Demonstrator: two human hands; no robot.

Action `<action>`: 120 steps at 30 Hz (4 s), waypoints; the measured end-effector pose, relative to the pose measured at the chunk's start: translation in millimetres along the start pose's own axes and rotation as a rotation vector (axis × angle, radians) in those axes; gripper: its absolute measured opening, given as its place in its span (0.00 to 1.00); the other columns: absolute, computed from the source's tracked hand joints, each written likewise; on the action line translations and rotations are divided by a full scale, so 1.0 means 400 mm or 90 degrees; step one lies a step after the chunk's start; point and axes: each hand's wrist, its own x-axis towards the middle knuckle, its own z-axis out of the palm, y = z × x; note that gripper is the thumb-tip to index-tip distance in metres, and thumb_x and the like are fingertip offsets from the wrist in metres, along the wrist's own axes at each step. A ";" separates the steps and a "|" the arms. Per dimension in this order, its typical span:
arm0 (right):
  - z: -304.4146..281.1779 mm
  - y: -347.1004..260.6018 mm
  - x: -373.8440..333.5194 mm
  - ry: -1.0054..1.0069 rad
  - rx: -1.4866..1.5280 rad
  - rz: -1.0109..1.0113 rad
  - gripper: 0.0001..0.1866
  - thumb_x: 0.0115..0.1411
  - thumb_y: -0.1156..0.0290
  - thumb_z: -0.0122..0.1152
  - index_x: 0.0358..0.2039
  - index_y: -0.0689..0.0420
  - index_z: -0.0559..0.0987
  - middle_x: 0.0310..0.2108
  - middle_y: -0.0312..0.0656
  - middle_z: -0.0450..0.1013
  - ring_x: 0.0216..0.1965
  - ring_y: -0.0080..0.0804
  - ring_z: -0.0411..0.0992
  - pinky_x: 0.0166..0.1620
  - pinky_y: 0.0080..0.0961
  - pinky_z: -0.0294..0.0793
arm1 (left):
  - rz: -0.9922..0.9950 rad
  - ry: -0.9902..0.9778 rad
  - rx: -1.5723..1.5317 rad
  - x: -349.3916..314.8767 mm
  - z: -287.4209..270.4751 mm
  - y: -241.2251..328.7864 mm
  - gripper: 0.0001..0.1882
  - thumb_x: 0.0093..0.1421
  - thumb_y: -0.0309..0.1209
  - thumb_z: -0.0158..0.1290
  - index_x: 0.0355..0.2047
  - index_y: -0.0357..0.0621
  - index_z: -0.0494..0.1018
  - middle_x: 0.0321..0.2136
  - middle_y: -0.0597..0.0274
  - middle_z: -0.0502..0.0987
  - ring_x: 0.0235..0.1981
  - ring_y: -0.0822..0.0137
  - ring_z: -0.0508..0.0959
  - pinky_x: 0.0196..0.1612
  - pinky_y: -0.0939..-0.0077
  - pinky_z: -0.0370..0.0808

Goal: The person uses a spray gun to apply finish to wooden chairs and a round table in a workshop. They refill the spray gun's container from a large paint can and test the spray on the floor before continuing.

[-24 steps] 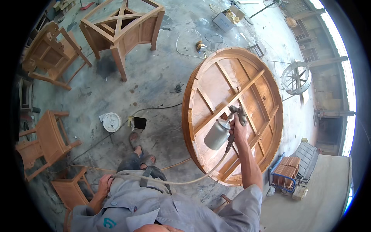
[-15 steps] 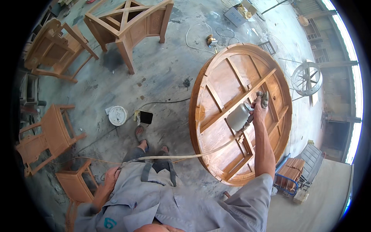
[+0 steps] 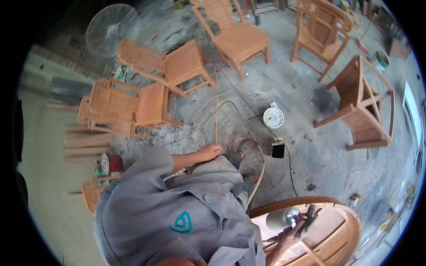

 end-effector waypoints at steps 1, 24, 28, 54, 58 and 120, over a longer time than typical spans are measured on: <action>0.052 -0.073 -0.001 -0.025 0.005 -0.103 0.24 0.73 0.52 0.52 0.55 0.61 0.77 0.43 0.45 0.79 0.31 0.17 0.71 0.22 0.13 0.56 | -0.103 -0.039 -0.009 -0.008 0.006 -0.016 0.12 0.65 0.34 0.50 0.39 0.40 0.79 0.43 0.42 0.81 0.47 0.41 0.79 0.52 0.50 0.75; 0.889 -0.349 0.073 -0.571 -0.155 -0.571 0.28 0.68 0.75 0.55 0.68 0.64 0.65 0.37 0.46 0.80 0.36 0.31 0.79 0.44 0.28 0.79 | -0.356 0.080 -0.029 -0.564 0.085 -1.020 0.20 0.67 0.46 0.48 0.42 0.44 0.82 0.39 0.43 0.82 0.45 0.41 0.81 0.50 0.47 0.76; 0.984 -0.411 0.092 -0.477 -0.157 -0.566 0.29 0.71 0.68 0.56 0.68 0.66 0.65 0.36 0.43 0.78 0.35 0.28 0.77 0.42 0.27 0.78 | -0.211 0.545 0.165 -0.322 -0.424 -1.216 0.11 0.67 0.35 0.50 0.39 0.44 0.80 0.34 0.50 0.82 0.40 0.47 0.82 0.41 0.54 0.80; 1.516 -0.845 0.466 -0.455 -0.318 -0.539 0.32 0.64 0.69 0.63 0.69 0.52 0.67 0.56 0.50 0.77 0.53 0.51 0.78 0.54 0.35 0.77 | -0.252 0.780 -0.009 0.501 -1.560 -0.908 0.25 0.66 0.46 0.53 0.54 0.41 0.68 0.46 0.45 0.79 0.50 0.47 0.79 0.50 0.54 0.78; 1.542 -0.895 0.550 -0.450 -0.321 -0.556 0.30 0.65 0.71 0.61 0.67 0.55 0.68 0.49 0.50 0.80 0.48 0.43 0.82 0.50 0.33 0.79 | -0.425 0.814 -0.033 0.330 -1.706 -1.127 0.28 0.66 0.50 0.53 0.55 0.41 0.66 0.48 0.44 0.79 0.50 0.46 0.80 0.49 0.52 0.78; 1.981 -0.894 0.235 0.165 -0.066 -0.250 0.35 0.65 0.71 0.62 0.71 0.49 0.62 0.57 0.49 0.75 0.54 0.47 0.77 0.54 0.38 0.76 | 0.505 0.098 -0.011 2.305 -2.242 0.294 0.24 0.69 0.40 0.58 0.56 0.34 0.73 0.44 0.51 0.81 0.42 0.62 0.79 0.46 0.66 0.76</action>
